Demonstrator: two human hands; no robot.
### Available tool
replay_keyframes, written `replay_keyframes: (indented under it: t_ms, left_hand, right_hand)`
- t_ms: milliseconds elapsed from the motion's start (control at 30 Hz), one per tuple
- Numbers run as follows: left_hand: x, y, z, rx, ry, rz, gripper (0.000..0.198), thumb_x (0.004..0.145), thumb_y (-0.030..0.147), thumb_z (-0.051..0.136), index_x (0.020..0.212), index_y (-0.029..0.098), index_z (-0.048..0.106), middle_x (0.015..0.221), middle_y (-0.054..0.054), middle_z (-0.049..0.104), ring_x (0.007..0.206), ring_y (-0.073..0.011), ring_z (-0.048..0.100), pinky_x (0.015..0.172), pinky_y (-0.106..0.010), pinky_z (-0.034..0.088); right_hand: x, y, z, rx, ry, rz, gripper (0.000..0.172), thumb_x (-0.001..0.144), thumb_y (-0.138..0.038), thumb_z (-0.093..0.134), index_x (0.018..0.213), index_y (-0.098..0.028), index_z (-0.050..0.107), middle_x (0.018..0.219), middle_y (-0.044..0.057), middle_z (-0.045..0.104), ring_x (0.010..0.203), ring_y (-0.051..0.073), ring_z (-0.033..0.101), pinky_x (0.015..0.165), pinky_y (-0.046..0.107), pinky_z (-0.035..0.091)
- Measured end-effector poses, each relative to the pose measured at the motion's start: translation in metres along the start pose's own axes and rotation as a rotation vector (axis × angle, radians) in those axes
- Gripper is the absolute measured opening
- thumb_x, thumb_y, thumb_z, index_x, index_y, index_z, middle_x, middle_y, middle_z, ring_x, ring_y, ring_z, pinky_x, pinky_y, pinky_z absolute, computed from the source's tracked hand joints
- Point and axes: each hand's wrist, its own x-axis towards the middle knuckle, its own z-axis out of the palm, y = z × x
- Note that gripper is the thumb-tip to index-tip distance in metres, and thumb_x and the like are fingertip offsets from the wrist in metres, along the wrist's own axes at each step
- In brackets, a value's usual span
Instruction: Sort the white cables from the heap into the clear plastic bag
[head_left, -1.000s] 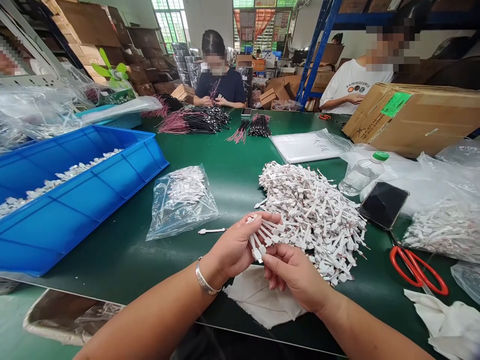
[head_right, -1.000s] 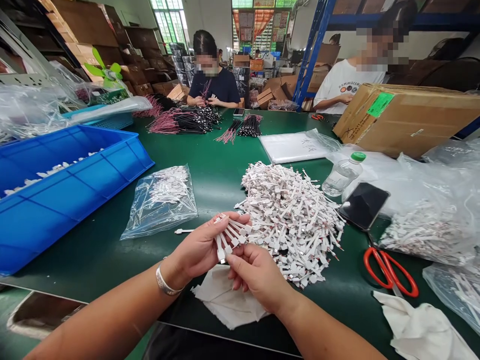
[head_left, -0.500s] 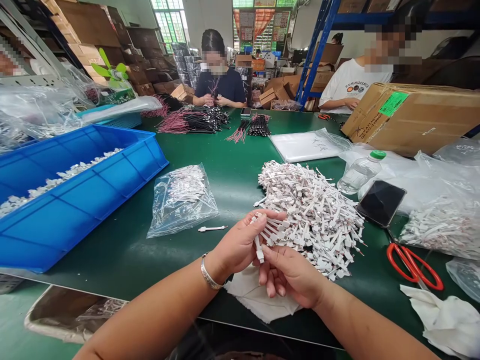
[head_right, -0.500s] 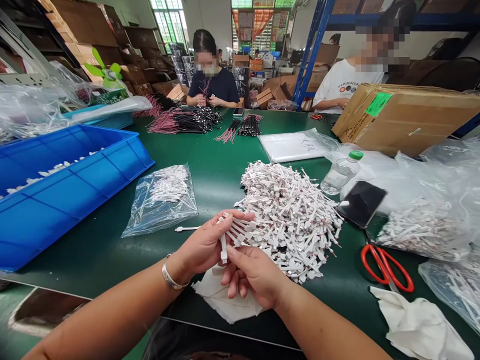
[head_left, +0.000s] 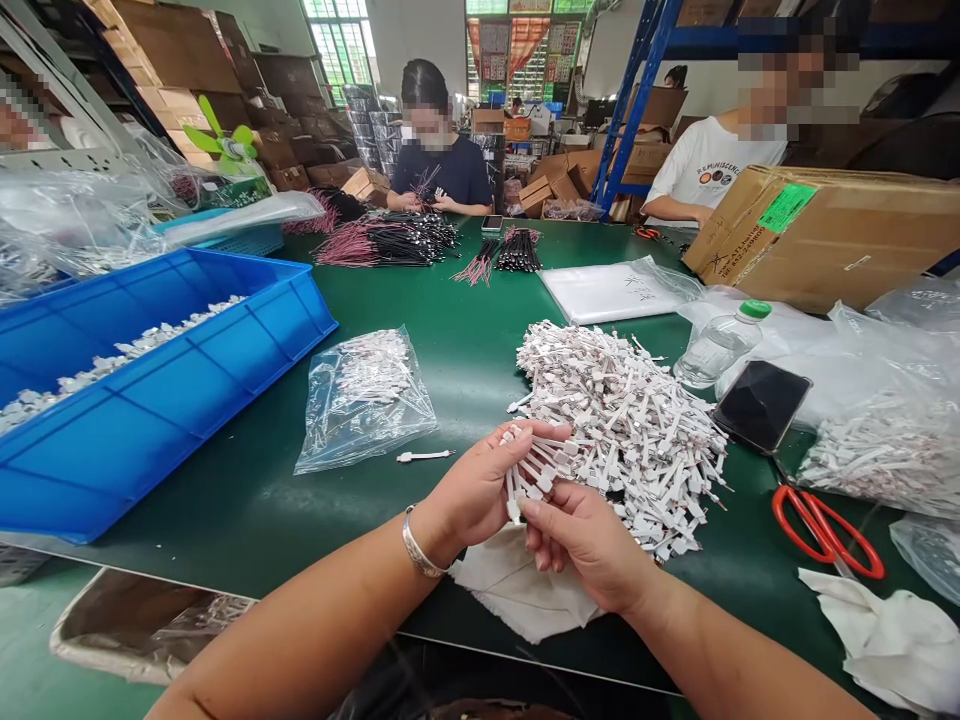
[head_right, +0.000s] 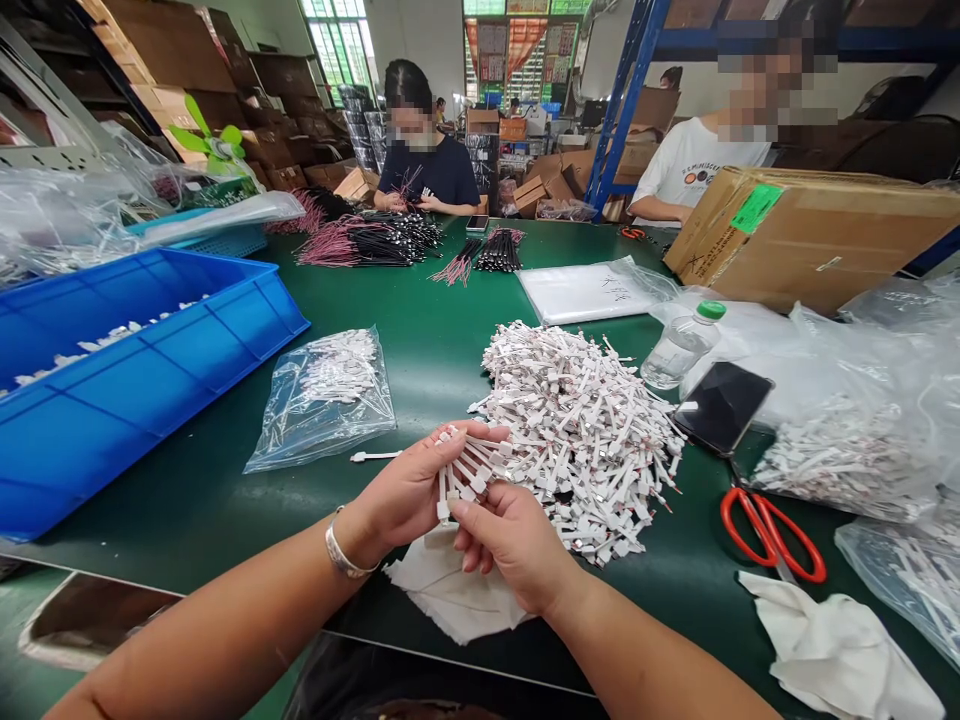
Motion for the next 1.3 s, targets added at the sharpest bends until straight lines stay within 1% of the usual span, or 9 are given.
replay_keyframes:
  t_ms: [167, 333, 433, 567, 733, 800, 933, 1167, 1300]
  left_hand:
    - [0.0010, -0.0005, -0.0026, -0.024, 0.015, -0.004, 0.030, 0.087, 0.036, 0.050, 0.105, 0.016, 0.063, 0.093, -0.007, 0.060, 0.068, -0.0110, 0.053, 0.062, -0.024, 0.042]
    - [0.0007, 0.0005, -0.0025, -0.028, 0.024, 0.020, 0.030, 0.087, 0.035, 0.051, 0.105, 0.015, 0.064, 0.099, -0.008, 0.061, 0.077, -0.0126, 0.055, 0.071, -0.025, 0.043]
    - [-0.0002, 0.0009, -0.0009, -0.006, 0.009, 0.012, 0.031, 0.087, 0.035, 0.050, 0.108, 0.016, 0.063, 0.101, -0.009, 0.061, 0.081, -0.0146, 0.056, 0.075, -0.027, 0.043]
    - [-0.0006, 0.0013, 0.0021, -0.037, -0.005, 0.021, 0.028, 0.088, 0.032, 0.050, 0.105, 0.015, 0.064, 0.107, -0.009, 0.061, 0.087, -0.0150, 0.057, 0.080, -0.027, 0.042]
    - [0.0007, 0.0013, 0.0029, -0.093, -0.004, -0.016, 0.027, 0.087, 0.031, 0.051, 0.103, 0.015, 0.064, 0.102, -0.009, 0.063, 0.080, -0.0137, 0.058, 0.075, -0.025, 0.043]
    - [0.0010, 0.0017, 0.0012, -0.100, -0.012, -0.018, 0.027, 0.087, 0.032, 0.051, 0.103, 0.015, 0.064, 0.102, -0.008, 0.063, 0.079, -0.0137, 0.058, 0.074, -0.025, 0.043]
    - [-0.0002, 0.0049, -0.0031, -0.080, -0.060, -0.045, 0.030, 0.088, 0.033, 0.049, 0.107, 0.014, 0.063, 0.091, -0.008, 0.064, 0.072, -0.0128, 0.058, 0.068, -0.024, 0.044]
    - [-0.0027, 0.0089, -0.0055, -0.054, -0.088, -0.034, 0.029, 0.087, 0.032, 0.051, 0.106, 0.014, 0.063, 0.101, -0.010, 0.063, 0.077, -0.0150, 0.059, 0.069, -0.026, 0.045]
    - [-0.0019, 0.0080, -0.0053, -0.063, -0.106, -0.059, 0.031, 0.088, 0.034, 0.049, 0.107, 0.013, 0.062, 0.094, -0.011, 0.063, 0.075, -0.0155, 0.059, 0.065, -0.025, 0.045]
  right_hand:
    - [-0.0001, -0.0016, -0.0006, -0.005, -0.016, 0.019, 0.033, 0.072, -0.044, 0.067, 0.068, -0.013, 0.056, 0.057, 0.000, 0.062, 0.041, 0.006, 0.053, 0.037, 0.016, 0.031]
    - [-0.0010, -0.0035, -0.0028, 0.104, -0.151, 0.156, 0.035, 0.072, -0.046, 0.066, 0.075, -0.012, 0.059, 0.060, 0.002, 0.065, 0.039, 0.007, 0.055, 0.033, 0.014, 0.025]
    - [-0.0011, -0.0034, -0.0023, 0.137, -0.192, 0.192, 0.036, 0.071, -0.046, 0.067, 0.078, -0.011, 0.059, 0.059, 0.002, 0.065, 0.039, 0.007, 0.056, 0.033, 0.014, 0.025]
    - [-0.0014, -0.0026, 0.0013, 0.100, -0.161, 0.154, 0.035, 0.070, -0.044, 0.069, 0.072, -0.012, 0.057, 0.058, 0.001, 0.064, 0.039, 0.007, 0.055, 0.034, 0.014, 0.026]
    - [-0.0030, -0.0010, 0.0044, 0.009, -0.108, 0.088, 0.037, 0.070, -0.046, 0.068, 0.067, -0.011, 0.057, 0.057, 0.002, 0.063, 0.041, 0.007, 0.054, 0.036, 0.016, 0.029]
    - [-0.0035, -0.0007, 0.0038, -0.005, -0.114, 0.077, 0.036, 0.071, -0.045, 0.067, 0.066, -0.011, 0.057, 0.057, 0.002, 0.063, 0.041, 0.006, 0.054, 0.036, 0.016, 0.029]
    - [-0.0041, -0.0032, 0.0002, 0.014, -0.128, 0.067, 0.033, 0.071, -0.044, 0.067, 0.070, -0.012, 0.057, 0.058, 0.001, 0.063, 0.041, 0.007, 0.054, 0.036, 0.015, 0.029]
    - [-0.0047, -0.0069, -0.0034, 0.062, -0.083, 0.054, 0.033, 0.072, -0.044, 0.066, 0.072, -0.013, 0.058, 0.059, 0.000, 0.063, 0.041, 0.006, 0.054, 0.036, 0.015, 0.029]
    - [-0.0049, -0.0046, -0.0011, 0.006, -0.036, 0.015, 0.033, 0.073, -0.045, 0.066, 0.068, -0.013, 0.058, 0.059, 0.001, 0.063, 0.042, 0.007, 0.054, 0.038, 0.016, 0.031]
